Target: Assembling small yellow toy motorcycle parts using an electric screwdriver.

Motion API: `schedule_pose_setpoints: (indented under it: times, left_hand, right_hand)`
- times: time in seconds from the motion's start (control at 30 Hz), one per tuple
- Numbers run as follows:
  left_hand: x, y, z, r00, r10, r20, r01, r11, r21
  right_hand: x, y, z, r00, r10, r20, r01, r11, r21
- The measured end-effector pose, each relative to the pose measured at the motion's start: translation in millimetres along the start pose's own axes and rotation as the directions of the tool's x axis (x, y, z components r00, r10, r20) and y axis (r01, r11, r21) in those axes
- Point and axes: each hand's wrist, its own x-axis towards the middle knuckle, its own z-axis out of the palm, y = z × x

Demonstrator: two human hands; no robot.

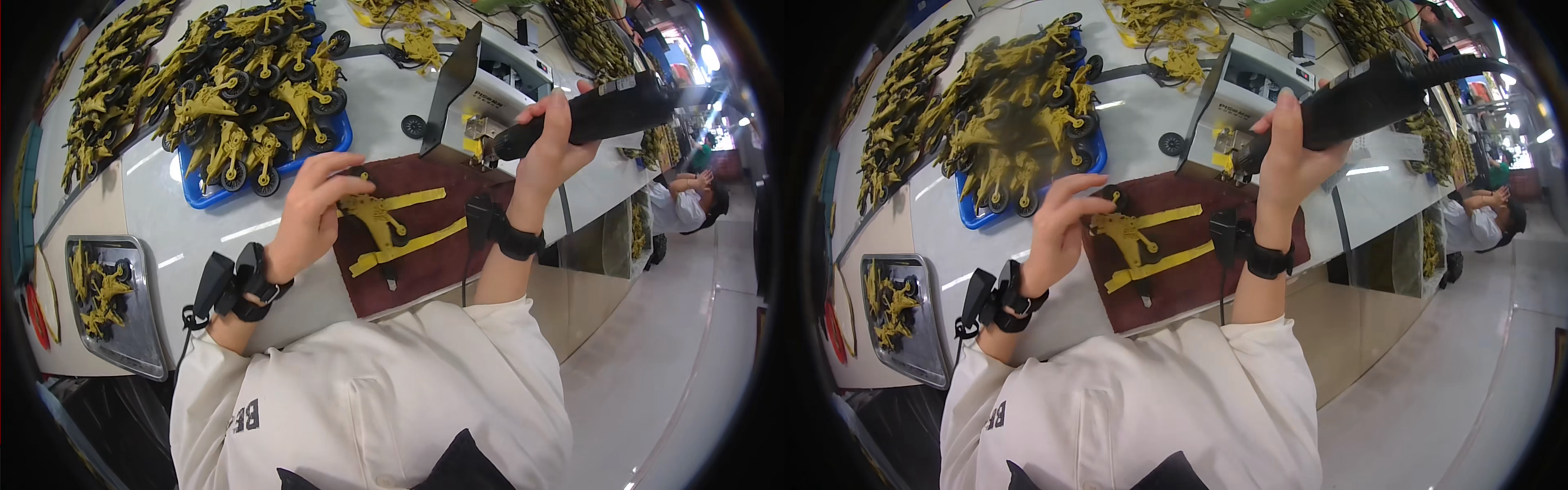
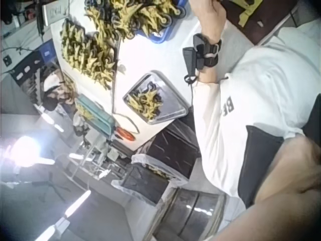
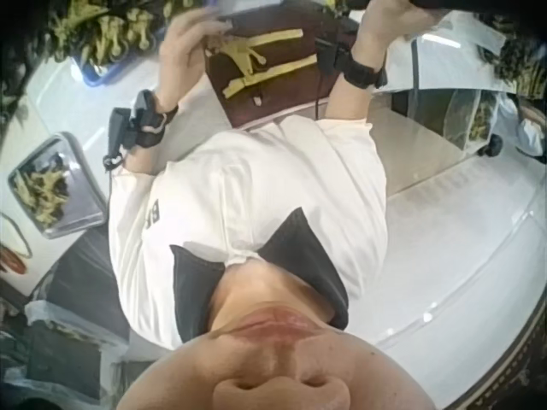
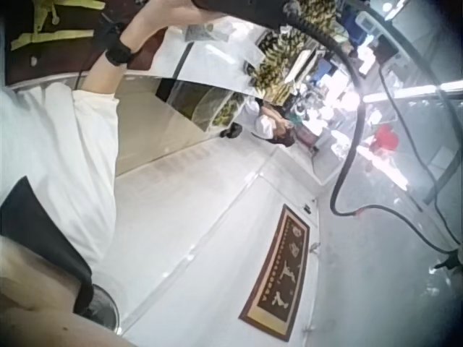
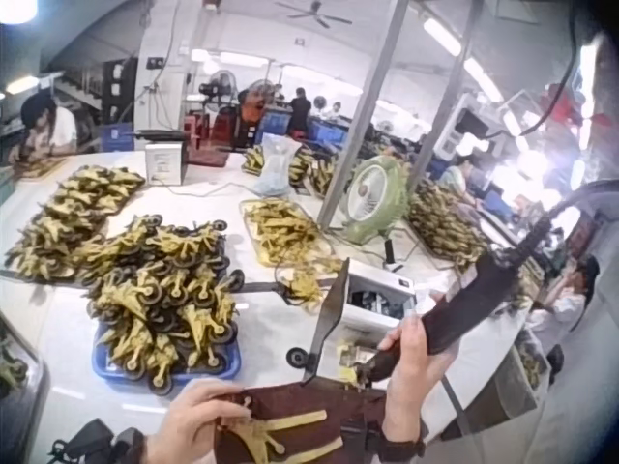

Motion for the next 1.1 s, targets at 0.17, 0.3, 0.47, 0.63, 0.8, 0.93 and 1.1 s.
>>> schedule_pose_setpoints:
  times: [0.17,0.3,0.47,0.63,0.8,0.93,1.1]
  left_hand:
    - [-21,32,27,0.976,-0.195,0.101,0.128,0.878,0.461]
    - [-24,24,40,0.979,-0.09,0.183,0.002,0.902,0.432]
    - [-20,1,40,0.968,0.093,0.233,-0.16,0.944,0.29]
    - [-21,10,39,0.977,0.032,0.212,-0.096,0.949,0.301]
    - [-26,19,18,0.964,-0.14,0.228,0.072,0.956,0.284]
    - [-29,6,6,0.92,-0.198,0.339,0.09,0.946,0.31]
    - [-18,26,4,0.967,-0.117,0.228,0.059,0.967,0.248]
  right_hand:
    - [-24,-24,1,0.989,0.145,0.016,-0.146,0.988,0.043]
    - [-70,-45,-8,0.994,0.089,0.062,-0.099,0.976,0.194]
    - [-29,-38,1,0.982,-0.124,-0.145,0.136,0.987,0.08]
    - [-14,-8,2,0.977,-0.156,-0.145,0.143,0.985,-0.092]
    - [-30,-17,0,0.994,-0.106,-0.033,0.103,0.991,-0.085]
    - [-69,-38,-4,0.993,0.112,0.048,-0.116,0.988,0.104]
    - [-83,-50,-15,0.991,0.136,-0.005,-0.131,0.961,0.242]
